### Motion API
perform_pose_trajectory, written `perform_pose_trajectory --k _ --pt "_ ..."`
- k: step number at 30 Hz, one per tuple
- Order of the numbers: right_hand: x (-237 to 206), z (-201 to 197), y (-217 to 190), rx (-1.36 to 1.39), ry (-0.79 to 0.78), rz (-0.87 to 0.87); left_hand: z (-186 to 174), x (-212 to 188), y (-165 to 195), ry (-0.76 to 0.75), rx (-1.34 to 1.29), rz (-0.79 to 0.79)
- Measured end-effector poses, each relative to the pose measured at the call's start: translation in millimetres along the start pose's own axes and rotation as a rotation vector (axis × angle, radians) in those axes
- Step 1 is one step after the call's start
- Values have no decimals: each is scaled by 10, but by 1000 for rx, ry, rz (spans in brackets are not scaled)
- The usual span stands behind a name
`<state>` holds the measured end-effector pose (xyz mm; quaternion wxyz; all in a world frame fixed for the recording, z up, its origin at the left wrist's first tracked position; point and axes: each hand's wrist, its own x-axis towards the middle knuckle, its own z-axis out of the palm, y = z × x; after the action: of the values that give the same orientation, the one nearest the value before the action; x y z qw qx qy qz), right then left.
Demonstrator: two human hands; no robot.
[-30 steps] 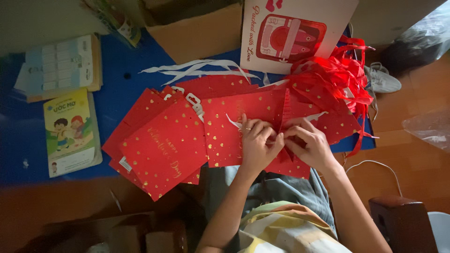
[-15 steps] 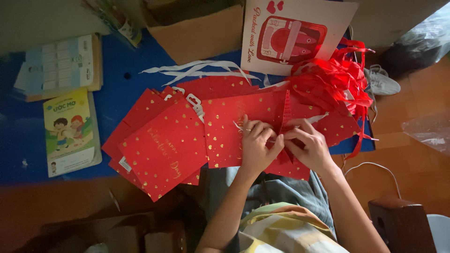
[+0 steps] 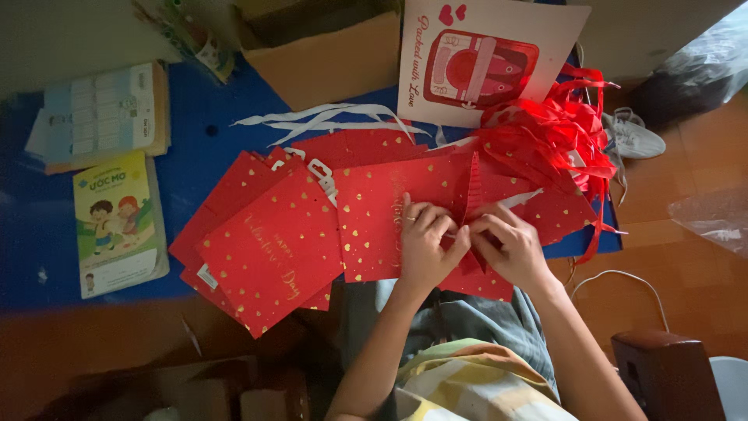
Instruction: The person sits with red Valentine's Day paper gift bags on their lap and threads white and red ribbon handles through the punched holes of each bag. They tie the ribbon ends into knots to secure each handle and set finished bags aside on the blue mat.
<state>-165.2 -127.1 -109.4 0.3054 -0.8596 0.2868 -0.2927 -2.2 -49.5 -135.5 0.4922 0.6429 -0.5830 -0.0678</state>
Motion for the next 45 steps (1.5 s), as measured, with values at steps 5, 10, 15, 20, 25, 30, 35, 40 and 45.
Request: perform_pose_trajectory --k 5,10,15,20,25,30,35,40,45 --pt "-19 37 -3 24 149 104 2 10 36 7 43 2" --pt "-15 31 -43 -76 177 -75 -38 27 53 6 1 -17" --pt "-60 76 -38 -62 122 -60 -49 27 30 -42 5 -17" --pt "-101 98 59 -129 98 -62 -49 22 19 -21 -7 -30" --pt "-148 138 105 -127 195 40 -65 44 14 -33 7 -4" --pt "-107 144 62 -92 222 59 -88 24 13 -77 23 12" --pt "-51 -16 33 -29 34 14 -150 -3 -122 -200 -65 15" --pt "-23 25 25 -88 20 -31 -109 -5 -166 -223 -24 18" --pt "1 -14 -26 -54 -24 24 -191 3 -126 -209 -54 36"
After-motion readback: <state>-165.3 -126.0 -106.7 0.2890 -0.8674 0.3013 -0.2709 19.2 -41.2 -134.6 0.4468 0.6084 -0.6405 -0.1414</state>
